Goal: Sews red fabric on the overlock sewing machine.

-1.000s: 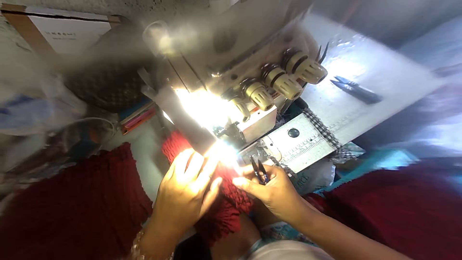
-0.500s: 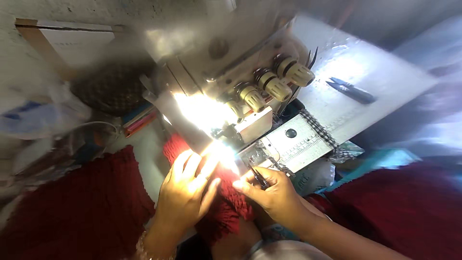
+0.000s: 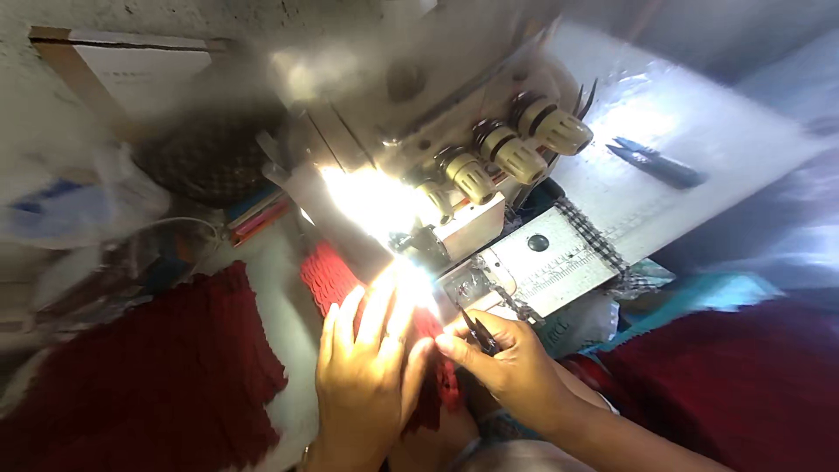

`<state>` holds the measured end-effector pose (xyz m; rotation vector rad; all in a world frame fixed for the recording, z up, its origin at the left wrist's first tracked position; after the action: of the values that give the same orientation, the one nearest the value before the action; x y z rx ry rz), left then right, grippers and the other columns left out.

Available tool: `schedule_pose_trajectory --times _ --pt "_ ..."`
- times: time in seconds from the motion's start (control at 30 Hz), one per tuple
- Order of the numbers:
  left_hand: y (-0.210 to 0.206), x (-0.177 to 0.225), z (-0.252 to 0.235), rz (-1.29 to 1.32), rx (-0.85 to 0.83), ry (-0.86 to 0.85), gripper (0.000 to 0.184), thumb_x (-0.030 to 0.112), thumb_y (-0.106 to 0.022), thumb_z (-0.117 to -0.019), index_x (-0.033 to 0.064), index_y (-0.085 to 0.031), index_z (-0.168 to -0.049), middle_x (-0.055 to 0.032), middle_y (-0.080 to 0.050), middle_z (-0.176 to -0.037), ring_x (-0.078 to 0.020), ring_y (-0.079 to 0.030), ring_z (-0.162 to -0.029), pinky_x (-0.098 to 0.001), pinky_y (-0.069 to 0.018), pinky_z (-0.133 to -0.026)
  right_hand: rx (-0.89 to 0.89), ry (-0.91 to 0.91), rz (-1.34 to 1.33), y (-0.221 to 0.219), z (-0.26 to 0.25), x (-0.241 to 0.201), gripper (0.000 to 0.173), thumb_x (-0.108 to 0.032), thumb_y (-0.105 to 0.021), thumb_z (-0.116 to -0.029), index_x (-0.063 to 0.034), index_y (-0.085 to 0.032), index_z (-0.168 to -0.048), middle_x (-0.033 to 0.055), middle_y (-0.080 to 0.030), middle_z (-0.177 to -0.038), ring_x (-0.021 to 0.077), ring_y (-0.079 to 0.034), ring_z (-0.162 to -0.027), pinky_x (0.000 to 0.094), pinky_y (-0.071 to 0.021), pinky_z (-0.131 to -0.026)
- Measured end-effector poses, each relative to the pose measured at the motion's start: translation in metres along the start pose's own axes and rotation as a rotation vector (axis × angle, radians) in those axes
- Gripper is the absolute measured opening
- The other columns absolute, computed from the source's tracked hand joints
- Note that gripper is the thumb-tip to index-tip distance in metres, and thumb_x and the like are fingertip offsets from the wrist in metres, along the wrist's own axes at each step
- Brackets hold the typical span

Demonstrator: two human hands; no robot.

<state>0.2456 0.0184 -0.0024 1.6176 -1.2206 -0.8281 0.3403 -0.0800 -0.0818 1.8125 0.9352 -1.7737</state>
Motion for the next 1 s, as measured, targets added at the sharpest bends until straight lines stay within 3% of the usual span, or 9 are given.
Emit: schedule_pose_trajectory --times 0.1,0.4,0.57,0.67,0.8,0.9,1.0 --pt "-0.002 0.0 0.0 0.016 0.018 0.013 0.053 0.047 -0.036 -0.107 0.0151 -0.074 -0.126 -0.0106 -0.07 -0.132 -0.0353 -0.062 -0.127 -0.0513 -0.0457 -0.106 0.013 0.022 0.0 -0.001 0.0 -0.002 0.013 -0.021 -0.069 -0.0951 -0.0099 -0.07 -0.089 -0.011 -0.062 -0.073 -0.0117 -0.049 -0.06 0.0048 -0.0399 -0.054" --pt "-0.009 -0.022 -0.012 0.057 -0.026 -0.04 0.041 0.035 -0.042 -0.107 0.0211 -0.076 -0.124 -0.0121 -0.07 -0.131 -0.038 -0.062 -0.128 -0.0559 -0.0462 -0.107 0.057 -0.035 -0.005 -0.004 -0.026 -0.003 0.01 -0.02 -0.071 -0.0925 -0.0122 -0.071 -0.086 -0.0135 -0.059 -0.068 -0.011 -0.048 -0.056 0.0064 -0.0396 -0.051" --pt "-0.012 -0.02 -0.009 0.014 -0.032 -0.063 0.042 0.036 -0.04 -0.1079 0.0211 -0.076 -0.125 -0.0115 -0.069 -0.134 -0.0399 -0.06 -0.13 -0.056 -0.0462 -0.107 0.088 -0.212 -0.214 -0.004 -0.018 0.008 0.003 -0.01 -0.073 -0.0915 -0.0095 -0.071 -0.094 -0.0106 -0.066 -0.074 -0.0071 -0.052 -0.05 0.0091 -0.0449 -0.046" --pt "-0.011 -0.02 -0.009 0.024 -0.028 -0.071 0.043 0.036 -0.04 -0.1081 0.02 -0.076 -0.124 -0.012 -0.069 -0.133 -0.0397 -0.059 -0.13 -0.0553 -0.0461 -0.107 0.009 -0.366 -0.349 -0.006 -0.009 0.018 0.012 -0.006 -0.072 -0.0914 -0.0066 -0.072 -0.103 -0.0077 -0.07 -0.079 -0.0051 -0.052 -0.052 0.0107 -0.0441 -0.047" --pt "-0.012 -0.023 -0.008 0.046 -0.028 -0.091 0.044 0.037 -0.039 -0.1091 0.0195 -0.075 -0.126 -0.0125 -0.068 -0.136 -0.0371 -0.058 -0.133 -0.055 -0.0435 -0.111 -0.134 -0.534 -0.425 -0.015 -0.002 0.028 0.008 -0.006 -0.076 -0.0883 -0.0112 -0.073 -0.093 -0.008 -0.068 -0.073 -0.0048 -0.051 -0.053 0.0109 -0.0412 -0.049" --pt "-0.013 -0.026 -0.005 0.052 -0.033 -0.085 0.046 0.04 -0.037 -0.1097 0.0195 -0.075 -0.126 -0.0127 -0.067 -0.136 -0.0369 -0.056 -0.135 -0.0551 -0.0414 -0.113 -0.103 -0.458 -0.39 -0.012 0.0 0.022 0.006 -0.01 -0.076 -0.0886 -0.0136 -0.072 -0.088 -0.0092 -0.065 -0.07 -0.0057 -0.049 -0.05 0.0103 -0.0394 -0.046" --pt "-0.013 -0.028 -0.003 0.057 -0.03 -0.076 0.046 0.041 -0.038 -0.1096 0.0207 -0.075 -0.126 -0.0136 -0.068 -0.135 -0.0386 -0.056 -0.135 -0.0558 -0.0405 -0.114 -0.03 -0.329 -0.306 -0.006 0.008 0.013 0.007 -0.008 -0.074 -0.0867 -0.0138 -0.071 -0.088 -0.0105 -0.067 -0.076 -0.0076 -0.047 -0.05 0.0091 -0.0385 -0.045"
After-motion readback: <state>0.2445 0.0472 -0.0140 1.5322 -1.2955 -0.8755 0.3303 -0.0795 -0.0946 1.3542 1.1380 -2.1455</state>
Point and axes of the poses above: each hand's wrist, its own z-axis away from the middle knuckle, its own y-axis out of the back of the hand, x = y × z, the point moved 9 cm from there along -z, towards the middle knuckle
